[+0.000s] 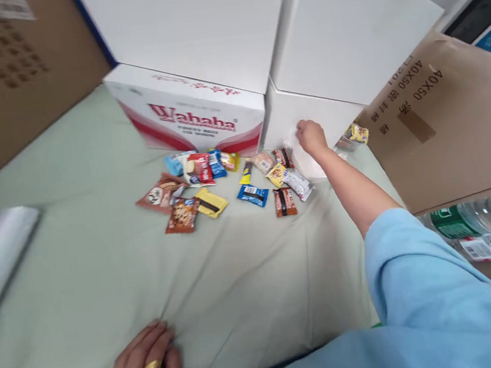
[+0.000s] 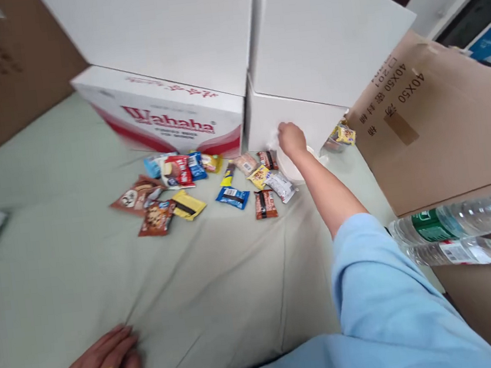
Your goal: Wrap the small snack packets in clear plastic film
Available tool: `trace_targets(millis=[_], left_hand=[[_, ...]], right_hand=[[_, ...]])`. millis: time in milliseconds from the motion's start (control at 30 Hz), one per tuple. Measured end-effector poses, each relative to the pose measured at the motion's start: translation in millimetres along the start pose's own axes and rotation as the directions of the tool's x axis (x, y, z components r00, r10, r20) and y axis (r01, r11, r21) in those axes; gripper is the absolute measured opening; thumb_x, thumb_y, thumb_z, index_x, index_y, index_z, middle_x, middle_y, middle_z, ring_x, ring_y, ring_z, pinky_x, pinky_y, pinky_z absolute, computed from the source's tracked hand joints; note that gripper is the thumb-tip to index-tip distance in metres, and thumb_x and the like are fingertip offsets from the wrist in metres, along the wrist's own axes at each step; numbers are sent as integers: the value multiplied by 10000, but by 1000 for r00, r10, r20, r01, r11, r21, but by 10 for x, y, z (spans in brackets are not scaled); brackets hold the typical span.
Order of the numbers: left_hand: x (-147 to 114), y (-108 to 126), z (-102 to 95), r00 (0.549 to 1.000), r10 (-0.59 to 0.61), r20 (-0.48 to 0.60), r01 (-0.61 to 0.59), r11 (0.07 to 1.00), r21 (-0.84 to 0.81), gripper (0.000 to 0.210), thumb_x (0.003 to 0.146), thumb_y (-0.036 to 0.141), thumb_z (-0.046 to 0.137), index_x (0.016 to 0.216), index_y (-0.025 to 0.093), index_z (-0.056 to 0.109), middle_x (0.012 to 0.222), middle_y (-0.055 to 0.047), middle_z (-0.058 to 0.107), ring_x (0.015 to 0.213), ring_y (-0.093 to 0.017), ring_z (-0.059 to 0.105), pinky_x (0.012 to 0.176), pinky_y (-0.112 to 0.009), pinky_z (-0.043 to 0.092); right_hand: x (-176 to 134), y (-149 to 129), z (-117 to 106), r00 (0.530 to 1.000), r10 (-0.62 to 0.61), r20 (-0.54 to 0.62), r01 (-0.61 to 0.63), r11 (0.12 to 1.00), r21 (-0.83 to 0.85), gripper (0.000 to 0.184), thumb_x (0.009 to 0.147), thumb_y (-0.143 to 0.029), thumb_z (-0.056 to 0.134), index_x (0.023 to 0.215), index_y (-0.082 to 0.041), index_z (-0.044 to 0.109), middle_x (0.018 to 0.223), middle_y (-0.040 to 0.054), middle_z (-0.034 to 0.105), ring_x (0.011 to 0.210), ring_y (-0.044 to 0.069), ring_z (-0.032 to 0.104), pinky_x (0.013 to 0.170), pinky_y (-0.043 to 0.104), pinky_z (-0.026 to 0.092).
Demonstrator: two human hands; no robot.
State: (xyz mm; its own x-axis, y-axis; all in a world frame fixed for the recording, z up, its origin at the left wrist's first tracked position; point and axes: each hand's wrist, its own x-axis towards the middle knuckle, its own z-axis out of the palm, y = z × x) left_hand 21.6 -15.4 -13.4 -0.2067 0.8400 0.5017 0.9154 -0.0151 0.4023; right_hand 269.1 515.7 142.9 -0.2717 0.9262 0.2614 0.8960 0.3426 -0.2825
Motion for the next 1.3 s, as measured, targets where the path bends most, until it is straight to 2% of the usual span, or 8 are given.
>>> trace_targets(millis=[100,200,367,500,833,1067,1200,1300], left_hand=[[83,216,-77,989,-138,-49,129,979,-157,124,978,236,609,1063,243,700,1042,-63,771,989,-252,744,929,-403,584],[227,492,-114,913,-401,71,390,811,-437,166,1016,333,565,1057,260,708,1033,-66,748,946,-239,730,867,-397,607],[542,863,50,704,-408,581,677,139,-722,523,916,545,675,1323,229,584,1302,-139,652,861,-225,736,520,-300,577],[542,904,177,705,-285,649,693,83,-716,478,792,472,803,1141,178,661,1050,-83,721,744,-166,673,545,-257,552],[347,741,-14,614,-466,637,612,-228,-757,520,850,640,778,967,147,667,839,-40,673,675,-147,636,552,-262,516],[279,686,17,582,-490,649,657,-186,-730,499,850,536,785,1140,186,581,956,-31,724,765,-175,723,688,-310,623],[222,590,32,577,-490,653,738,-29,-674,537,843,569,795,1160,208,555,1023,-38,749,874,-214,758,824,-372,645],[197,573,62,583,-476,659,789,136,-599,570,866,677,732,1156,213,572,970,-56,783,864,-246,768,874,-409,622]], right_hand=[[-460,-235,-149,993,97,-65,-49,851,523,45,864,-243,653,837,-208,643,787,28,665,713,183,618,679,313,520],[-1353,-500,-154,983,9,184,-166,484,859,202,746,-363,801,819,-237,661,691,-32,613,544,119,510,484,235,395],[-3106,-904,127,854,-70,516,-459,365,810,267,731,-441,880,891,-260,768,669,-20,656,502,119,477,433,242,367],[-3817,-1097,257,817,-40,575,-531,337,777,274,761,-449,880,922,-252,778,701,-20,663,569,124,525,535,259,452],[-3684,-778,70,759,175,627,-627,-61,776,401,607,-318,973,851,-229,667,742,-57,601,545,62,449,437,172,356],[-3631,-666,82,839,247,486,-527,145,837,468,694,-353,920,1093,-293,684,680,-92,533,488,69,440,401,171,335],[-2964,-238,-60,916,391,93,-221,296,929,354,709,-384,858,988,-280,665,786,-64,544,621,96,582,580,234,538],[-2149,230,-255,847,444,-292,21,522,853,272,824,-405,729,1037,-290,605,893,-33,545,736,119,632,733,287,582]])
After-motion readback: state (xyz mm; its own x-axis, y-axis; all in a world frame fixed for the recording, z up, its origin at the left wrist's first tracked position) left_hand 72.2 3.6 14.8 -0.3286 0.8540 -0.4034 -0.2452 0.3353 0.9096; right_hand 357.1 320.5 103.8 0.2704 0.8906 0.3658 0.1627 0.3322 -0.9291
